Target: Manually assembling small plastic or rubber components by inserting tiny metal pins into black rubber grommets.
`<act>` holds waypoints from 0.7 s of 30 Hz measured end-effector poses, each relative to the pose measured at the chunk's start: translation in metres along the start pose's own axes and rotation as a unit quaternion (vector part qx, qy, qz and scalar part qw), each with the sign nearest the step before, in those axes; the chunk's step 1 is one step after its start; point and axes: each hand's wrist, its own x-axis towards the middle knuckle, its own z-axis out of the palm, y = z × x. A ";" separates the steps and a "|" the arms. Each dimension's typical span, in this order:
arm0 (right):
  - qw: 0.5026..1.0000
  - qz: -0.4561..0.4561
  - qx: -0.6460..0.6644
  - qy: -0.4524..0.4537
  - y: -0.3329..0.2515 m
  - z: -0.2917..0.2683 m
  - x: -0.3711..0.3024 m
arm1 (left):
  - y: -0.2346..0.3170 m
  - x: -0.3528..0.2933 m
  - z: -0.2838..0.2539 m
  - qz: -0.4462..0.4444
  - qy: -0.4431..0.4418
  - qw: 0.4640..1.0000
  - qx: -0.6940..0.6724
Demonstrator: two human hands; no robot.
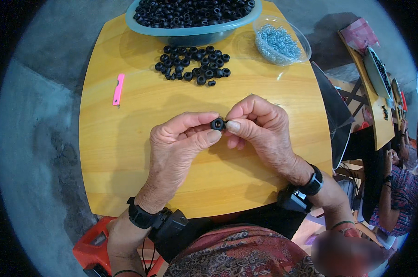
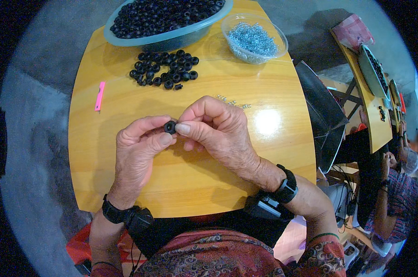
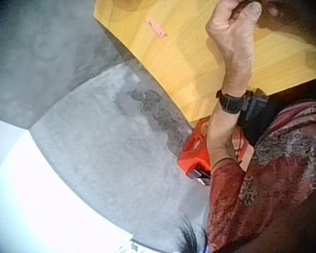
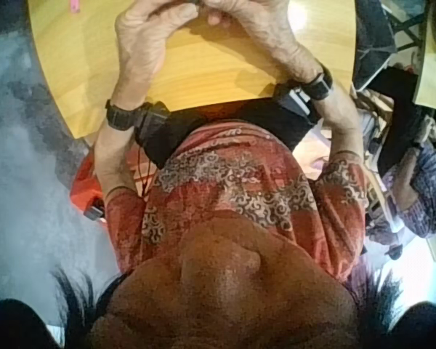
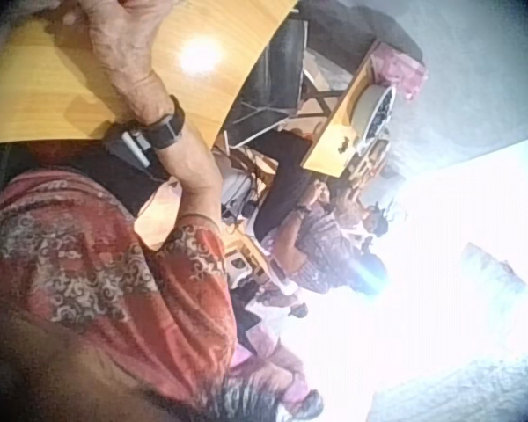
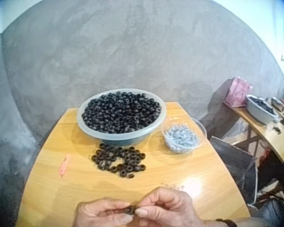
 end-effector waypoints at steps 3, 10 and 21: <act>1.000 0.005 0.025 -0.010 0.001 -0.001 0.001 | -0.003 0.000 0.000 0.012 -0.001 1.000 -0.022; 0.999 -0.007 0.023 -0.033 0.001 -0.001 0.004 | -0.004 0.000 -0.001 0.003 -0.013 0.998 -0.054; 0.998 0.013 0.052 -0.039 0.005 -0.004 0.007 | 0.000 -0.001 0.001 -0.057 -0.023 0.984 -0.167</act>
